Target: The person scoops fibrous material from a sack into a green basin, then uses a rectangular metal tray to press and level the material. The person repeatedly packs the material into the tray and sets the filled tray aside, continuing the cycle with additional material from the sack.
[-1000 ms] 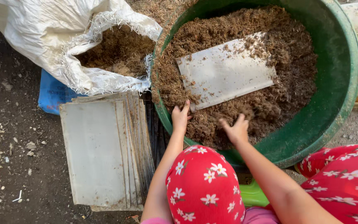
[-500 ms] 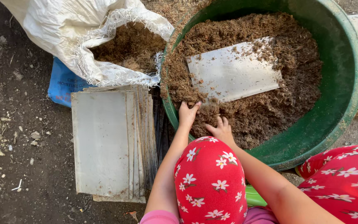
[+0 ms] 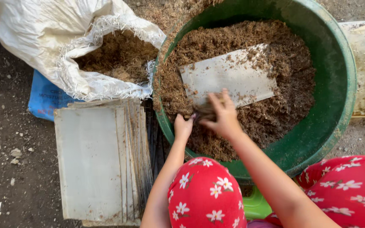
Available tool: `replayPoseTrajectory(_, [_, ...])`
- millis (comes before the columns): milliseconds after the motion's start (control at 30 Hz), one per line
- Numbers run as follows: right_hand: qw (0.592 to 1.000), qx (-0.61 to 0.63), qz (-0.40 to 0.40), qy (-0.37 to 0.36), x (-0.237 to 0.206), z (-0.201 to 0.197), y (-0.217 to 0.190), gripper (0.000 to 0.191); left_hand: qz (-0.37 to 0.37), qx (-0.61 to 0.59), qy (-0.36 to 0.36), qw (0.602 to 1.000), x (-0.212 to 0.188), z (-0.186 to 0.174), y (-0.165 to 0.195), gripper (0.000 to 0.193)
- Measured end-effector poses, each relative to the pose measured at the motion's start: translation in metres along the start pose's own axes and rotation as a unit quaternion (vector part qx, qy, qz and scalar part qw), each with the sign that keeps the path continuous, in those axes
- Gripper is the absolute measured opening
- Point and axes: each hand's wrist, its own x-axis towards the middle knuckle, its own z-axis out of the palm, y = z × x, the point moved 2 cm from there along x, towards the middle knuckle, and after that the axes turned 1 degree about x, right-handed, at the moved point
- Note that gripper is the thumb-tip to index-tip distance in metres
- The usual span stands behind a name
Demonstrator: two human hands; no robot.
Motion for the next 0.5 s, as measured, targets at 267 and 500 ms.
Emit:
replayPoseTrajectory(267, [0.975,-0.174,-0.141,0.001,0.09,0.05,-0.006,0.042,-0.118,0.069,-0.043,0.99,0.008,0.015,-0.022,0.051])
replayPoseTrajectory(500, [0.981,-0.177,0.011,0.079,0.202,-0.034,0.148,0.021,-0.148,0.067,-0.049,0.985,0.009,0.025,-0.037,0.064])
